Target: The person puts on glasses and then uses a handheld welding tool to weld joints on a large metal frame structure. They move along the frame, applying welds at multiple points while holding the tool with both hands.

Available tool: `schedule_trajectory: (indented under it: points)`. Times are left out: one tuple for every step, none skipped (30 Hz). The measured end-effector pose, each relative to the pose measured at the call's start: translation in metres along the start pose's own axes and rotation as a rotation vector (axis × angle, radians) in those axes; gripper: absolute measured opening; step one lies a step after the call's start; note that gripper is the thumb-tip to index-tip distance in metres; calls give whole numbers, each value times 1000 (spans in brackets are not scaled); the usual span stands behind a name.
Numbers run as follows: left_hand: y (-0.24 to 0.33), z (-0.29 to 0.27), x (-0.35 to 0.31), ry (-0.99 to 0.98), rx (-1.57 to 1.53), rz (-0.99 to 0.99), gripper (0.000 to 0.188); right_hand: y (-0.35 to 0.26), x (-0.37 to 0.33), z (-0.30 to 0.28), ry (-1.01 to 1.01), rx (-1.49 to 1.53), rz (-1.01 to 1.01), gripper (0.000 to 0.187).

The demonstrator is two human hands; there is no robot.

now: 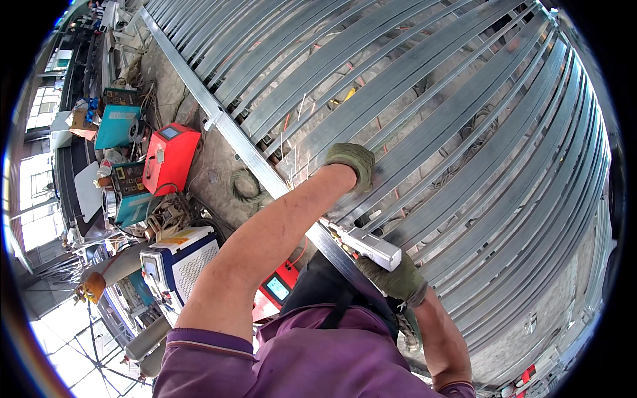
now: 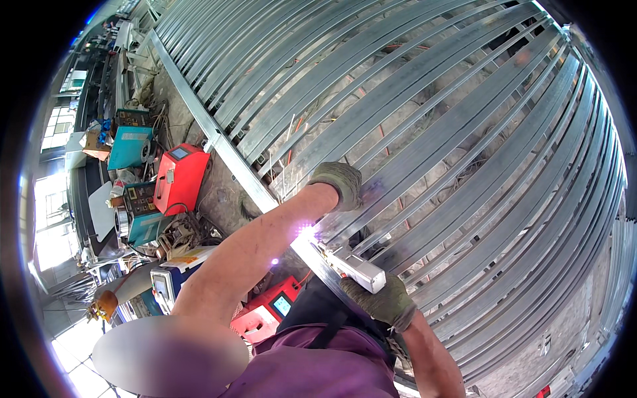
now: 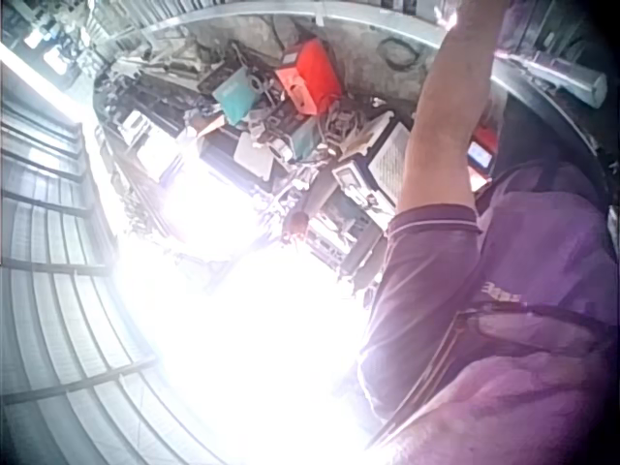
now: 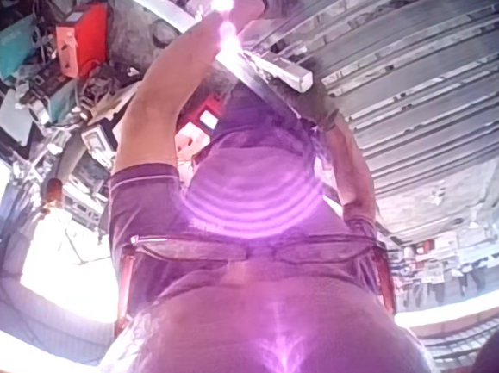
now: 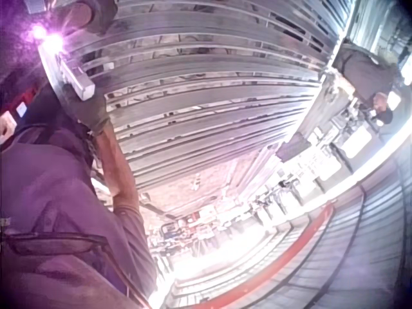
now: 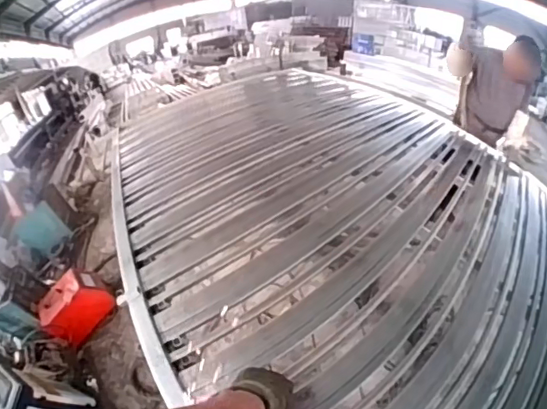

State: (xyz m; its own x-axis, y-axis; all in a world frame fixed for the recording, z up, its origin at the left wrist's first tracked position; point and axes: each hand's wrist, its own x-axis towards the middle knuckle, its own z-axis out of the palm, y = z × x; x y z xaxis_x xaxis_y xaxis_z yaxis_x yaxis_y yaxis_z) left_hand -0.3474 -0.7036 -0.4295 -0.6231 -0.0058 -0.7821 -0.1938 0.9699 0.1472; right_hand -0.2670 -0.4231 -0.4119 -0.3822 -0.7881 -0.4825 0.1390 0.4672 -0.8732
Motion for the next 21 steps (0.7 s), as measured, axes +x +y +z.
schedule_trajectory:
  points:
    - [0, 1, 1, -4, 3, -2, 49, -3, 0, -1, -2, 7, 6, 39]
    - [-1, 2, 1, 13, -5, 2, 49, -5, 0, -1, -4, 14, 11, 39]
    - [-1, 3, 2, 14, -1, -1, 49, -4, -1, -1, -11, 11, 17, 40]
    - [0, 3, 3, 14, 3, -2, 49, -2, -1, -2, -18, 9, 23, 40]
    - [0, 4, 3, 15, 7, -4, 49, -1, -1, -2, -25, 6, 29, 40]
    - [-1, 4, 4, 1, 8, -6, 50, -2, -2, -2, -25, 33, 48, 41]
    - [0, 4, 4, -8, 9, -9, 50, -5, -2, -2, -25, 60, 68, 41]
    - [0, 4, 4, -5, 7, -6, 50, -6, -3, -2, -25, 86, 87, 42]
    - [0, 3, 3, -2, 5, -4, 50, -5, -3, -3, -34, 86, 91, 42]
    - [0, 3, 3, -5, 2, -5, 51, -3, -3, -4, -45, 86, 93, 42]
    - [0, 3, 3, -8, 0, -6, 51, -4, -3, -4, -54, 99, 101, 43]
    - [0, 2, 2, -11, -3, -7, 51, -5, -3, -5, -62, 111, 108, 43]
    - [0, 2, 3, -11, -3, -6, 51, -10, -3, -6, -71, 136, 121, 43]
    - [-1, 4, 4, -2, -4, -4, 50, -13, -2, -7, -79, 161, 134, 43]
    - [-2, 5, 4, 8, -5, -3, 50, -13, -2, -8, -87, 140, 140, 43]
    - [-1, 4, 3, 7, -4, -1, 50, -13, -2, -8, -94, 121, 147, 43]
    - [-1, 3, 2, 6, -2, 0, 49, -13, -2, -9, -100, 101, 154, 43]
    - [0, 2, 2, 5, 0, 1, 49, -11, -2, -9, -98, 104, 152, 43]
    - [-1, 2, 2, 5, -2, 1, 48, -7, -3, -9, -97, 106, 149, 43]
    - [-1, 3, 3, 5, -4, 2, 48, -6, -3, -8, -96, 108, 147, 43]
    - [-1, 3, 4, 4, -6, 3, 48, -7, -3, -9, -106, 113, 152, 43]
